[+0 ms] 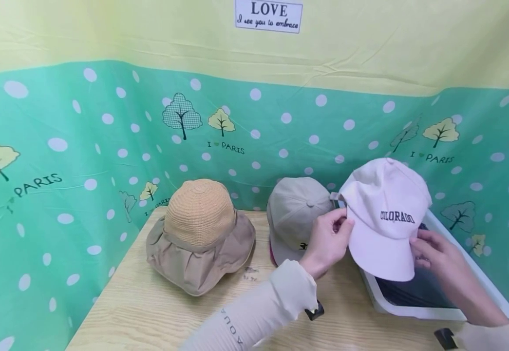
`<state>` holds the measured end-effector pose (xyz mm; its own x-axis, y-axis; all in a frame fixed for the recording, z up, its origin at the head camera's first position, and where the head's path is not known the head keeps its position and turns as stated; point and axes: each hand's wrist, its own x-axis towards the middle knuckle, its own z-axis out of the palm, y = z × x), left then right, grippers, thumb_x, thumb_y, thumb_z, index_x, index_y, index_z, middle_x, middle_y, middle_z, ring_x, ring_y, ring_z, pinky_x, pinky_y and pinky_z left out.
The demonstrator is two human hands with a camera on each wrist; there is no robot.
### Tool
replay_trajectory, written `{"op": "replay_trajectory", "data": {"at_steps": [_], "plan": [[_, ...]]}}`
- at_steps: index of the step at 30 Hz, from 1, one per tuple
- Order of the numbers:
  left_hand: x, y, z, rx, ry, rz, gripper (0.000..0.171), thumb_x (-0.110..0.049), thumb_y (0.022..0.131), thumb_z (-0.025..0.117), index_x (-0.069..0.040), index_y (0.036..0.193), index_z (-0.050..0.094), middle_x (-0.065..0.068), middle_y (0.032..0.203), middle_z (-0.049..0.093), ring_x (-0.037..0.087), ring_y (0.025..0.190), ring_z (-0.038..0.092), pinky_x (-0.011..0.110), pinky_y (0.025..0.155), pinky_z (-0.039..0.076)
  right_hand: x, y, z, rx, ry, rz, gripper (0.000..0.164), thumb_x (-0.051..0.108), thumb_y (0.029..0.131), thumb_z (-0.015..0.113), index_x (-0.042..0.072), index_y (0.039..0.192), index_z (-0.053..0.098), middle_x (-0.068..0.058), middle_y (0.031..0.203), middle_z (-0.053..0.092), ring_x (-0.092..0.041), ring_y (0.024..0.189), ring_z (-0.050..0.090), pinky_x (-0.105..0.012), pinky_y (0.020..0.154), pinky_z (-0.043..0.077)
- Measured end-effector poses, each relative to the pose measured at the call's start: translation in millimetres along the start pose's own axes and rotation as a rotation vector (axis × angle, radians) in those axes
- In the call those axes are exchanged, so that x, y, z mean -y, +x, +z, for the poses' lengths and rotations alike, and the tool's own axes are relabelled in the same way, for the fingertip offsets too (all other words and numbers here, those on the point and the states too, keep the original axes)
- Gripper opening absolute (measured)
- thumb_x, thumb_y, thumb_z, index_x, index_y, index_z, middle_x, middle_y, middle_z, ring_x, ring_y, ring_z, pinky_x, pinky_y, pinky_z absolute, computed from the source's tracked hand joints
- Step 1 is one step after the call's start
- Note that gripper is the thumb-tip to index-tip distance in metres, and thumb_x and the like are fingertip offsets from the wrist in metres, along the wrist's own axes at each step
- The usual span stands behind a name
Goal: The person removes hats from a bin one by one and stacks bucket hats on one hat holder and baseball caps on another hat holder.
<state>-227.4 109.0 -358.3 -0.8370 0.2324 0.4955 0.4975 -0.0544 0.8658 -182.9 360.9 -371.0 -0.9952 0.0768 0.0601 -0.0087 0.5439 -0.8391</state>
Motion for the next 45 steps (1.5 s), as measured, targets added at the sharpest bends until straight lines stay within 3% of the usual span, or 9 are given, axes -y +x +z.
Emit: {"op": "replay_trajectory", "data": {"at_steps": [4, 9, 14, 19, 23, 31, 35, 40, 45], "plan": [[-3.2, 13.4, -12.9, -0.017, 0.014, 0.053, 0.016, 0.000, 0.094, 0.054, -0.001, 0.104, 0.067, 0.005, 0.076, 0.060, 0.003, 0.064, 0.050, 0.016, 0.055, 0.045, 19, 10, 6, -0.044, -0.020, -0.031, 0.067, 0.038, 0.101, 0.043, -0.013, 0.140, 0.025, -0.021, 0.125, 0.045, 0.001, 0.085, 0.053, -0.018, 0.068, 0.050], [-6.4, 28.5, -31.4, -0.062, 0.082, 0.056, 0.017, -0.001, 0.094, 0.055, -0.001, 0.105, 0.068, 0.006, 0.077, 0.062, 0.005, 0.064, 0.052, 0.017, 0.055, 0.046, 44, 23, 17, -0.072, -0.038, -0.053, 0.070, 0.043, 0.100, 0.044, -0.009, 0.142, 0.026, -0.028, 0.130, 0.044, -0.009, 0.090, 0.052, -0.019, 0.067, 0.049], [-13.1, 39.4, -55.5, -0.110, 0.181, 0.048, 0.017, -0.007, 0.095, 0.055, -0.006, 0.104, 0.069, 0.001, 0.077, 0.063, 0.007, 0.065, 0.054, 0.020, 0.055, 0.048, 68, 38, 32, -0.072, -0.040, -0.064, 0.071, 0.046, 0.099, 0.041, -0.006, 0.145, 0.025, -0.029, 0.132, 0.043, -0.028, 0.103, 0.050, -0.021, 0.069, 0.049], [-15.9, 47.7, -80.9, -0.194, 0.295, 0.059, 0.015, -0.010, 0.093, 0.057, -0.010, 0.101, 0.070, -0.002, 0.072, 0.062, 0.009, 0.062, 0.054, 0.022, 0.053, 0.046, 88, 52, 50, -0.081, -0.036, -0.094, 0.072, 0.048, 0.098, 0.043, -0.006, 0.143, 0.027, -0.028, 0.127, 0.045, -0.034, 0.106, 0.050, -0.026, 0.071, 0.051], [-11.0, 50.6, -95.9, -0.215, 0.251, 0.054, 0.017, -0.005, 0.093, 0.056, -0.005, 0.105, 0.069, 0.004, 0.072, 0.061, 0.012, 0.062, 0.054, 0.023, 0.053, 0.047, 96, 61, 64, -0.082, -0.024, -0.114, 0.070, 0.048, 0.097, 0.045, -0.005, 0.141, 0.031, -0.026, 0.123, 0.049, -0.033, 0.104, 0.052, -0.033, 0.075, 0.052], [11.1, 41.2, -114.0, -0.259, 0.301, -0.067, 0.021, -0.008, 0.094, 0.056, -0.007, 0.109, 0.070, 0.004, 0.071, 0.061, 0.013, 0.062, 0.053, 0.023, 0.053, 0.045, 97, 71, 84, -0.070, -0.096, -0.144, 0.067, 0.047, 0.096, 0.049, -0.008, 0.134, 0.039, -0.024, 0.114, 0.055, -0.032, 0.095, 0.055, -0.031, 0.071, 0.049], [20.7, 32.5, -118.6, -0.261, 0.289, -0.130, 0.020, -0.009, 0.094, 0.056, -0.008, 0.107, 0.070, 0.003, 0.068, 0.057, 0.013, 0.061, 0.050, 0.023, 0.052, 0.042, 93, 72, 91, -0.013, -0.135, -0.095, 0.072, 0.050, 0.096, 0.048, -0.009, 0.135, 0.038, -0.025, 0.115, 0.054, -0.032, 0.097, 0.056, -0.034, 0.073, 0.049], [24.7, 20.6, -121.1, -0.253, 0.228, -0.225, 0.016, -0.013, 0.096, 0.054, -0.010, 0.100, 0.070, 0.001, 0.064, 0.048, 0.014, 0.058, 0.045, 0.023, 0.048, 0.036, 90, 67, 97, 0.040, -0.148, -0.031, 0.072, 0.053, 0.095, 0.048, -0.008, 0.131, 0.044, -0.022, 0.106, 0.058, -0.027, 0.085, 0.059, -0.032, 0.065, 0.051], [27.6, 7.8, -120.7, -0.224, 0.206, -0.246, 0.016, -0.012, 0.096, 0.053, -0.008, 0.084, 0.064, 0.000, 0.062, 0.044, 0.013, 0.056, 0.042, 0.022, 0.047, 0.033, 88, 55, 102, 0.084, -0.120, 0.026, 0.066, 0.049, 0.096, 0.050, -0.010, 0.126, 0.046, -0.021, 0.101, 0.059, -0.022, 0.075, 0.060, -0.033, 0.060, 0.054]]}}
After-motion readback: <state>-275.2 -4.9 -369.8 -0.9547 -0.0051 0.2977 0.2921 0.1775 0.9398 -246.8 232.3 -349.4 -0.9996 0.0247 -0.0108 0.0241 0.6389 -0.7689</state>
